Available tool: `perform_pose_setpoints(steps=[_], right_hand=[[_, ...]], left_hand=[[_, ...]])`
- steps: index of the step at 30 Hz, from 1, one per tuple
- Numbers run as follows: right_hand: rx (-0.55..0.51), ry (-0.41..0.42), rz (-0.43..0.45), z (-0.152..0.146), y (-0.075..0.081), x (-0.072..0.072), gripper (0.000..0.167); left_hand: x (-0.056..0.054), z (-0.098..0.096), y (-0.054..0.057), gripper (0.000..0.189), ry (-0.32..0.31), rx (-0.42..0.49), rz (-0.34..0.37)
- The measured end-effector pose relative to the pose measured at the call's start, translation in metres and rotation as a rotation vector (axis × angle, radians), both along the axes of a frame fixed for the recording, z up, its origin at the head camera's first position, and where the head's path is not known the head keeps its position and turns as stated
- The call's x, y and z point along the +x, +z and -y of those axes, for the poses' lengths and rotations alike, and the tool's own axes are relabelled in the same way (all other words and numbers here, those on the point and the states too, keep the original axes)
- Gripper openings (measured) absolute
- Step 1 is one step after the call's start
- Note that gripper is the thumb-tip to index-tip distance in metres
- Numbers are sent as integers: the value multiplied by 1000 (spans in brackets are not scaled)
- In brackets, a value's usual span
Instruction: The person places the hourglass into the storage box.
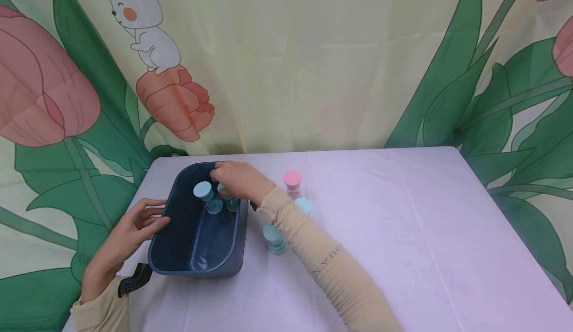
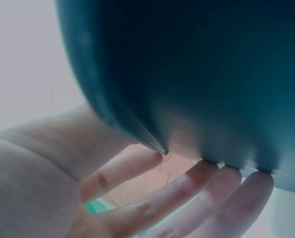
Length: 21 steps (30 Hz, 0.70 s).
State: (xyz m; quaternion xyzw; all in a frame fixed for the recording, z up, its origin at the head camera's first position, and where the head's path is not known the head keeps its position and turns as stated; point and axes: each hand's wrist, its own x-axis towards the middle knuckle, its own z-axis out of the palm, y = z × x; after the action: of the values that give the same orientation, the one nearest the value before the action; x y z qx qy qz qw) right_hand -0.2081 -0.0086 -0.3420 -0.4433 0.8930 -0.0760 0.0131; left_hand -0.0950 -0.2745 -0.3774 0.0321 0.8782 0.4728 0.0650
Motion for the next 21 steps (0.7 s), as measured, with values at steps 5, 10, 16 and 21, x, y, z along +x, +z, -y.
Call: perform_pose_setpoints(steps=[5, 10, 16, 21], right_hand=[[-18, 1, -19, -8, 10, 4, 36], [-51, -7, -25, -20, 20, 8, 35], [-77, -15, -53, -35, 26, 14, 33], [-110, -29, -68, -50, 26, 20, 32]], left_hand=[[0, 0, 0, 51, 3, -6, -3], [0, -1, 2, 51, 1, -10, -5], [-1, 1, 3, 51, -6, -12, -4], [-1, 0, 2, 51, -2, -10, 6]])
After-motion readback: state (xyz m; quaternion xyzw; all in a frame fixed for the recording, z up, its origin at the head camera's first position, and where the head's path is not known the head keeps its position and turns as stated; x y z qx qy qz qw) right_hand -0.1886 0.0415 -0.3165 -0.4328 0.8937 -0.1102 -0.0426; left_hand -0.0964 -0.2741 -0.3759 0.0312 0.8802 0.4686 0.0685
